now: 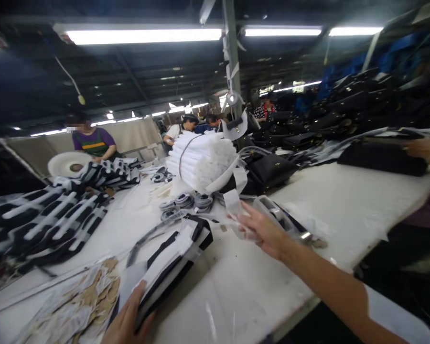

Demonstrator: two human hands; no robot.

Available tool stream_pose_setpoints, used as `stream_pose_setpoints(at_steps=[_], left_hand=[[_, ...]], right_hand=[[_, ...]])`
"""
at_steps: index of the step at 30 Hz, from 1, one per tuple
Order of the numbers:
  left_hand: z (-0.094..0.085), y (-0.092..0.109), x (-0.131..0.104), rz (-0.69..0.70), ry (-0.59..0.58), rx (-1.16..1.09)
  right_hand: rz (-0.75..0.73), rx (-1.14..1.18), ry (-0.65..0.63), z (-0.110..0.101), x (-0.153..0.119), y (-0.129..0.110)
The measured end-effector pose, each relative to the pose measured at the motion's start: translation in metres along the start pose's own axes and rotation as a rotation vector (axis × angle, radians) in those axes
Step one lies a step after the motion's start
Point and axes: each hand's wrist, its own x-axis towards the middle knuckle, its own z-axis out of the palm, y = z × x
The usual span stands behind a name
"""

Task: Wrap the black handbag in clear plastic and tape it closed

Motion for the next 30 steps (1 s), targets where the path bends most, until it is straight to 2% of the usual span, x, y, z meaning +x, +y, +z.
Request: stream_pose_setpoints(at_steps=[4, 6, 8, 10, 13, 16, 21, 23, 25, 27, 30], left_hand=[[-0.013, 0.021, 0.007, -0.228, -0.037, 0.030], [-0.016, 0.026, 0.013, -0.320, -0.044, 0.020], [-0.018, 0.026, 0.017, -0.397, -0.039, 0.004], [-0.019, 0.024, 0.020, -0.463, -0.023, -0.016], [-0.021, 0.022, 0.022, -0.546, -0.019, -0.040], [-0.021, 0.022, 0.023, -0.566, -0.022, -0.056], [-0.018, 0.022, 0.027, -0.520, 0.036, -0.073], [-0.019, 0.021, 0.030, -0.513, 0.050, -0.075], [-0.021, 0.019, 0.033, -0.500, 0.060, -0.087], [-0.024, 0.017, 0.035, -0.488, 0.062, -0.093], [-0.026, 0.015, 0.036, -0.472, 0.067, -0.087]], right_hand=[[0.366, 0.087, 0.062, 0.029, -0.032, 0.083], [0.465, 0.089, 0.038, 0.038, -0.041, 0.112], [0.495, 0.077, -0.026, 0.043, -0.047, 0.129], [0.489, 0.042, -0.099, 0.045, -0.051, 0.136], [0.461, -0.043, -0.156, 0.043, -0.054, 0.134], [0.443, -0.068, -0.187, 0.046, -0.053, 0.131], [0.427, 0.008, -0.155, 0.083, -0.035, 0.147], [0.382, -0.032, -0.174, 0.097, -0.025, 0.154], [0.282, -0.206, -0.233, 0.101, -0.021, 0.158], [0.055, -0.514, -0.256, 0.093, -0.025, 0.160], [-0.420, -0.981, -0.262, 0.073, -0.043, 0.166]])
